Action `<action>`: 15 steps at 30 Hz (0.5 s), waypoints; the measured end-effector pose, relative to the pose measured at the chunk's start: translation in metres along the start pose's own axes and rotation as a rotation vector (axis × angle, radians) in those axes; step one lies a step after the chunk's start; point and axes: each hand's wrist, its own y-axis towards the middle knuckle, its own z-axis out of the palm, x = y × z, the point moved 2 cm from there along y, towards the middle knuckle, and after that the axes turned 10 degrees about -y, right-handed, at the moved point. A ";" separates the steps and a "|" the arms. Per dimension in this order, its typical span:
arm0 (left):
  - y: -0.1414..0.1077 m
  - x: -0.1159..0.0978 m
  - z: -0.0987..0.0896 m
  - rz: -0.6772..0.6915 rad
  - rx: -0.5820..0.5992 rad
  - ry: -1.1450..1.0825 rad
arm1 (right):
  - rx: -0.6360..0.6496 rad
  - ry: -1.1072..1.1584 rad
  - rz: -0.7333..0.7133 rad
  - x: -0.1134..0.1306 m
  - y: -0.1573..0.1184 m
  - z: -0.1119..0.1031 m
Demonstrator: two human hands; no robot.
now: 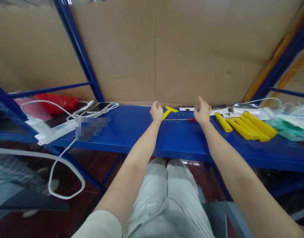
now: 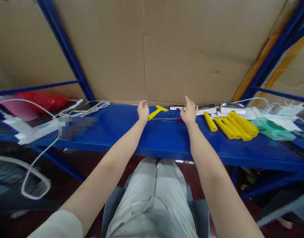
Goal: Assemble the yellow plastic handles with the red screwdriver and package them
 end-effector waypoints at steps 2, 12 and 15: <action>-0.002 0.004 -0.003 0.011 0.015 0.034 | 0.008 0.005 0.022 -0.006 0.000 0.003; -0.008 0.006 -0.008 0.004 0.105 0.189 | 0.122 0.072 0.121 -0.003 -0.002 0.006; -0.008 0.006 -0.009 -0.006 0.119 0.217 | 0.131 0.083 0.137 -0.001 -0.003 0.007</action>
